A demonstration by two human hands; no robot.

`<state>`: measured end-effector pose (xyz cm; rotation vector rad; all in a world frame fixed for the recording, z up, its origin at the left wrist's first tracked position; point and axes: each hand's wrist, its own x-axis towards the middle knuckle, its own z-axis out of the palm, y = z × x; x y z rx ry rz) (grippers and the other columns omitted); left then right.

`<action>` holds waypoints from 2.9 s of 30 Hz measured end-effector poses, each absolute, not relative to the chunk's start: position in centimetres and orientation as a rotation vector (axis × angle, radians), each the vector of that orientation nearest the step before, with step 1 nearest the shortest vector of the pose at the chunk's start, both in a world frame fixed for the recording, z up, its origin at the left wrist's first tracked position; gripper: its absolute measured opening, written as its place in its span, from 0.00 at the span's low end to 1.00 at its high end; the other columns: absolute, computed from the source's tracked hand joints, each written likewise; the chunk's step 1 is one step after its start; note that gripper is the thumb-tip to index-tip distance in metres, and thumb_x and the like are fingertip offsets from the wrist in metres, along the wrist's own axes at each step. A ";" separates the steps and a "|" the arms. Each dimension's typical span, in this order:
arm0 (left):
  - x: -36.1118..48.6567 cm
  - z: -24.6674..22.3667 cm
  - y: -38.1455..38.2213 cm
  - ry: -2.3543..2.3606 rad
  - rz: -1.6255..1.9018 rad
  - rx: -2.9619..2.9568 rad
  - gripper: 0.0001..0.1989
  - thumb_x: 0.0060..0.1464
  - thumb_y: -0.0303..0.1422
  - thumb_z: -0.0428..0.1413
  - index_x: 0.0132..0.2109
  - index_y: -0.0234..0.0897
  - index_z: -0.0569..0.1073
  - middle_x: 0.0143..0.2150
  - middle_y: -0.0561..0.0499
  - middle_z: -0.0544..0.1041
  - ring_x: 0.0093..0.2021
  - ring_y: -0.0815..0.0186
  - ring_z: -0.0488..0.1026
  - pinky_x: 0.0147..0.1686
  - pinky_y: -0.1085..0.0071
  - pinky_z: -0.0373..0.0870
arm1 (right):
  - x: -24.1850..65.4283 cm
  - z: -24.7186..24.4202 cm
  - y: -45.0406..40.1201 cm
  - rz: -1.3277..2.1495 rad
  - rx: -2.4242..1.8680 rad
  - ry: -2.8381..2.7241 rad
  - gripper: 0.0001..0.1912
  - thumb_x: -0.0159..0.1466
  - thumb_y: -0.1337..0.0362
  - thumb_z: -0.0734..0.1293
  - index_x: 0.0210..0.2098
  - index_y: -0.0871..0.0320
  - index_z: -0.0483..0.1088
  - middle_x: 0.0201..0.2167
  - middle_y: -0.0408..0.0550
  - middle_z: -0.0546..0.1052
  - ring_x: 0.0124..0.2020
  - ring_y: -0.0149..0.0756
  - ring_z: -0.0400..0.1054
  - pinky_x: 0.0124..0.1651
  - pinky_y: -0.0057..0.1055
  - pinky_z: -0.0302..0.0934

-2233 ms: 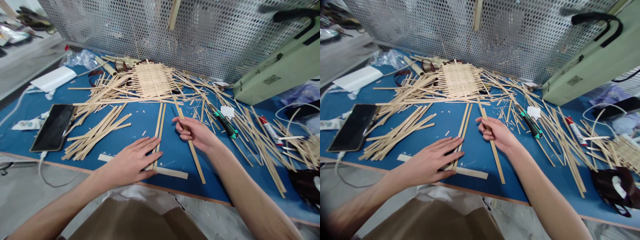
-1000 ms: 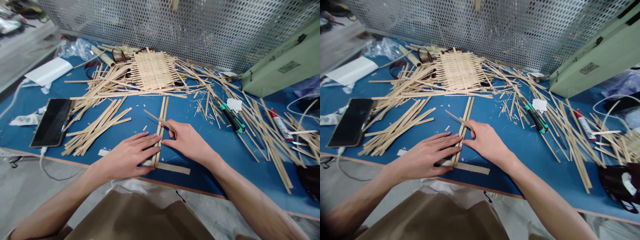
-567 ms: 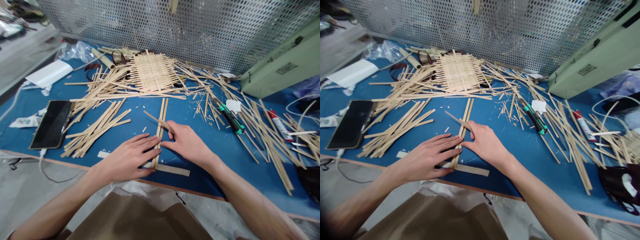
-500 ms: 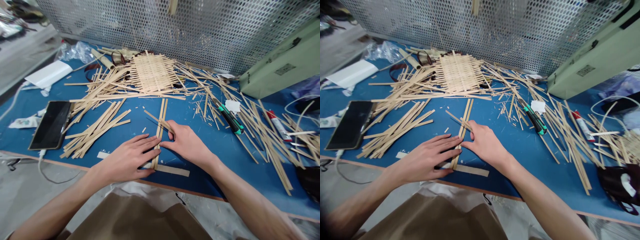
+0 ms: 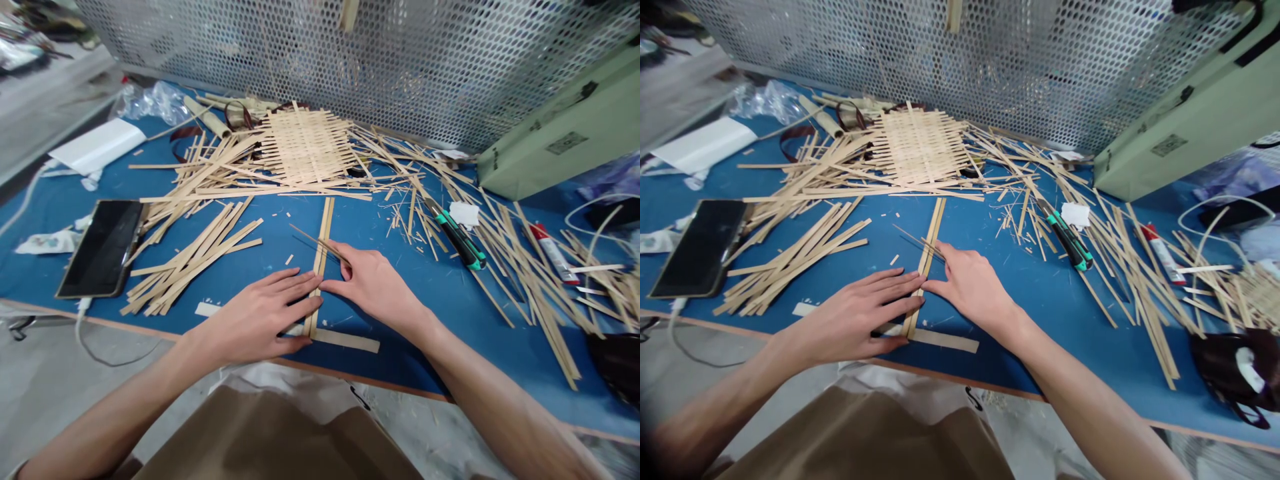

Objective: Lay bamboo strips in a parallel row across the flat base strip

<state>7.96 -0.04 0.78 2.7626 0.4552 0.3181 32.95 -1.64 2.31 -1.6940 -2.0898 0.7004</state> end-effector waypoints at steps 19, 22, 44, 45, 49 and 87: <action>8.2 1.2 -0.5 0.458 0.226 2.852 0.25 0.69 0.41 0.52 0.66 0.32 0.69 0.75 0.36 0.63 0.75 0.51 0.61 0.74 0.48 0.62 | 34.9 3.3 -0.5 1.165 -1.667 -1.744 0.18 0.67 0.60 0.65 0.54 0.55 0.77 0.34 0.43 0.79 0.35 0.38 0.71 0.41 0.35 0.63; 8.2 1.1 -0.8 0.467 0.197 2.867 0.26 0.69 0.41 0.52 0.67 0.32 0.67 0.75 0.34 0.61 0.76 0.51 0.58 0.75 0.48 0.60 | 36.6 3.5 0.0 1.029 -1.781 -1.775 0.17 0.68 0.62 0.62 0.52 0.58 0.78 0.30 0.43 0.77 0.31 0.36 0.69 0.39 0.33 0.62; 8.3 1.5 -1.1 0.536 0.305 2.782 0.19 0.71 0.40 0.51 0.63 0.39 0.71 0.74 0.42 0.66 0.76 0.53 0.60 0.76 0.44 0.57 | 39.3 4.6 -0.6 -0.088 -1.974 -1.863 0.08 0.69 0.67 0.70 0.48 0.61 0.78 0.47 0.59 0.81 0.50 0.46 0.74 0.52 0.40 0.62; 8.3 1.5 -1.1 0.544 0.315 2.790 0.19 0.71 0.41 0.52 0.63 0.40 0.72 0.73 0.43 0.67 0.75 0.51 0.61 0.75 0.42 0.56 | 37.8 4.4 -0.9 0.007 -1.783 -1.915 0.08 0.70 0.68 0.68 0.48 0.59 0.77 0.44 0.56 0.81 0.47 0.43 0.74 0.53 0.38 0.63; 8.5 2.0 -1.3 0.629 0.356 2.813 0.18 0.68 0.41 0.55 0.61 0.42 0.74 0.67 0.42 0.75 0.67 0.43 0.69 0.67 0.36 0.63 | 32.5 2.8 -1.9 0.419 -1.408 -2.224 0.10 0.74 0.67 0.64 0.51 0.49 0.74 0.47 0.50 0.82 0.48 0.44 0.77 0.50 0.41 0.67; 0.5 4.7 2.1 1.694 0.154 2.752 0.15 0.73 0.35 0.47 0.47 0.37 0.78 0.50 0.44 0.79 0.51 0.52 0.77 0.49 0.58 0.71 | 31.6 3.1 -1.6 0.436 -1.407 -1.991 0.07 0.72 0.60 0.65 0.47 0.41 0.72 0.31 0.48 0.77 0.32 0.48 0.73 0.38 0.48 0.66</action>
